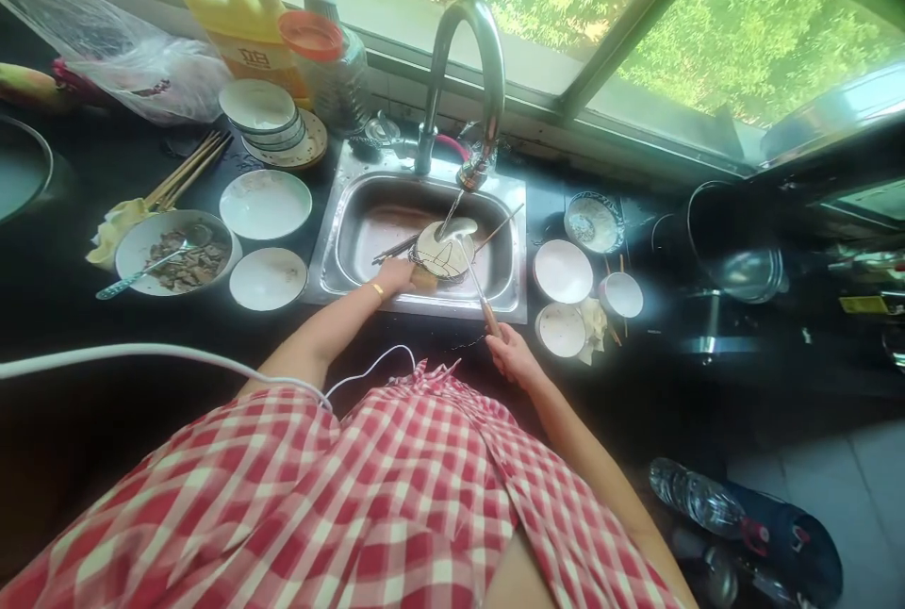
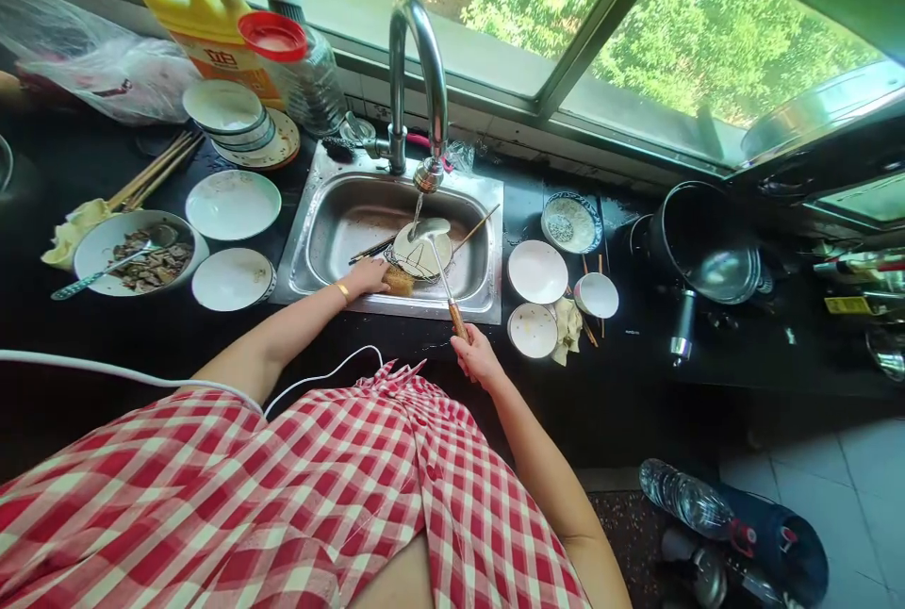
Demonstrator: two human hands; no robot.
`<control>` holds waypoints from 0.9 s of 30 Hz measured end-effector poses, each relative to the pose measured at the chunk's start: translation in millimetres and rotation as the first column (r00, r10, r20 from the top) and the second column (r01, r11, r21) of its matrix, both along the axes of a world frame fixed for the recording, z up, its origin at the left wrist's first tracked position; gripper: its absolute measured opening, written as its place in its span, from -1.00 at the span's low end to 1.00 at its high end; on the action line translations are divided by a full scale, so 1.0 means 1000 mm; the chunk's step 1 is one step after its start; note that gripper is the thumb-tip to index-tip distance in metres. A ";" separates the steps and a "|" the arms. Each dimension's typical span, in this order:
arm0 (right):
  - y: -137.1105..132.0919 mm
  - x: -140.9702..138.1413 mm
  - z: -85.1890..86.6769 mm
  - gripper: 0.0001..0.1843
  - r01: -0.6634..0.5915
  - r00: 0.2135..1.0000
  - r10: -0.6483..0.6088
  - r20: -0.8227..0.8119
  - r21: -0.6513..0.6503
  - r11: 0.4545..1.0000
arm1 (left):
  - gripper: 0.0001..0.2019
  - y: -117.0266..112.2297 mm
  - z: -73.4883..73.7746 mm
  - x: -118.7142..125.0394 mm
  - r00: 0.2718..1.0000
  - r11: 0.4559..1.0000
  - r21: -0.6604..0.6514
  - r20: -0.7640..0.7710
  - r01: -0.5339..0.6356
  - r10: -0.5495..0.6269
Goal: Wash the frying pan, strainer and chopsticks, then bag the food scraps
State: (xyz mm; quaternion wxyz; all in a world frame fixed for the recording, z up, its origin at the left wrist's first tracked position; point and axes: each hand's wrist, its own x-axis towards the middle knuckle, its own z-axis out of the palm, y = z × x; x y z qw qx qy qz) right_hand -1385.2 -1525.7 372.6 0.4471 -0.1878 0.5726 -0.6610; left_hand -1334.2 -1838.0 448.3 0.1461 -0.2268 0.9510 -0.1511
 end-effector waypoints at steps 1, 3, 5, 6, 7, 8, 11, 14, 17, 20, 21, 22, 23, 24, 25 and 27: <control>-0.001 0.003 -0.001 -0.54 0.012 0.999 -0.013 -0.036 -0.011 1.000 | -0.52 -0.001 -0.002 -0.004 1.000 1.000 -0.001 0.024 -0.018 0.018; -0.003 0.004 -0.002 -0.54 0.020 0.996 -0.022 -0.085 -0.032 0.999 | -0.63 0.001 0.000 -0.011 0.997 0.998 -0.004 0.039 -0.063 0.063; -0.002 0.000 -0.004 -0.55 0.029 0.986 -0.031 -0.162 -0.011 1.000 | -0.77 0.002 0.015 -0.010 0.993 0.993 -0.022 0.030 -0.112 0.113; -0.001 -0.003 -0.005 -0.56 0.052 0.971 -0.047 -0.233 0.016 0.998 | -0.81 0.000 0.028 -0.006 0.990 0.990 -0.039 0.014 -0.138 0.139; 0.001 -0.006 -0.007 -0.58 0.088 0.945 -0.069 -0.319 0.045 0.995 | -0.84 -0.002 0.044 -0.001 0.986 0.984 -0.061 -0.013 -0.166 0.166; 0.004 -0.009 -0.010 -0.60 0.127 0.909 -0.087 -0.408 0.073 0.989 | -0.84 -0.005 0.061 0.004 0.980 0.977 -0.085 -0.049 -0.197 0.194; 0.009 -0.012 -0.019 -0.62 0.194 0.806 -0.086 -0.586 0.125 0.973 | -0.66 -0.008 0.110 0.011 0.956 0.959 -0.157 -0.217 -0.236 0.200; 0.010 -0.008 -0.028 -0.59 0.188 0.758 -0.040 -0.651 0.159 0.969 | -0.56 0.009 0.127 -0.005 0.928 0.986 -0.112 -0.365 -0.124 0.075; 0.010 -0.004 -0.034 -0.58 0.177 0.698 -0.015 -0.716 0.152 0.972 | -0.46 0.038 0.110 -0.034 0.907 1.000 -0.021 -0.420 0.020 -0.027; 0.010 -0.003 -0.037 -0.57 0.206 0.647 -0.032 -0.762 0.134 0.969 | -0.26 0.063 0.086 -0.057 0.889 0.994 -0.030 -0.445 0.107 -0.110; 0.010 -0.004 -0.036 -0.57 0.224 0.633 -0.041 -0.773 0.132 0.966 | -0.29 0.068 0.081 -0.062 0.883 0.987 -0.051 -0.440 0.154 -0.161; 0.009 -0.006 -0.035 -0.58 0.240 0.619 -0.047 -0.784 0.132 0.962 | -0.37 0.071 0.078 -0.066 0.876 0.973 -0.071 -0.425 0.219 -0.228; 0.008 -0.007 -0.033 -0.58 0.253 0.604 -0.051 -0.796 0.131 0.958 | -0.46 0.072 0.076 -0.071 0.864 0.953 -0.088 -0.405 0.288 -0.299; 0.007 -0.009 -0.030 -0.59 0.262 0.588 -0.054 -0.807 0.127 0.956 | -0.54 0.071 0.076 -0.076 0.855 0.936 -0.094 -0.384 0.340 -0.350; 0.006 -0.010 -0.028 -0.60 0.268 0.574 -0.056 -0.817 0.122 0.956 | -0.58 0.068 0.077 -0.082 0.853 0.929 -0.086 -0.373 0.359 -0.365; 0.004 -0.011 -0.024 -0.62 0.275 0.555 -0.058 -0.830 0.117 0.954 | -0.60 0.056 0.082 -0.096 0.875 0.965 -0.024 -0.415 0.261 -0.248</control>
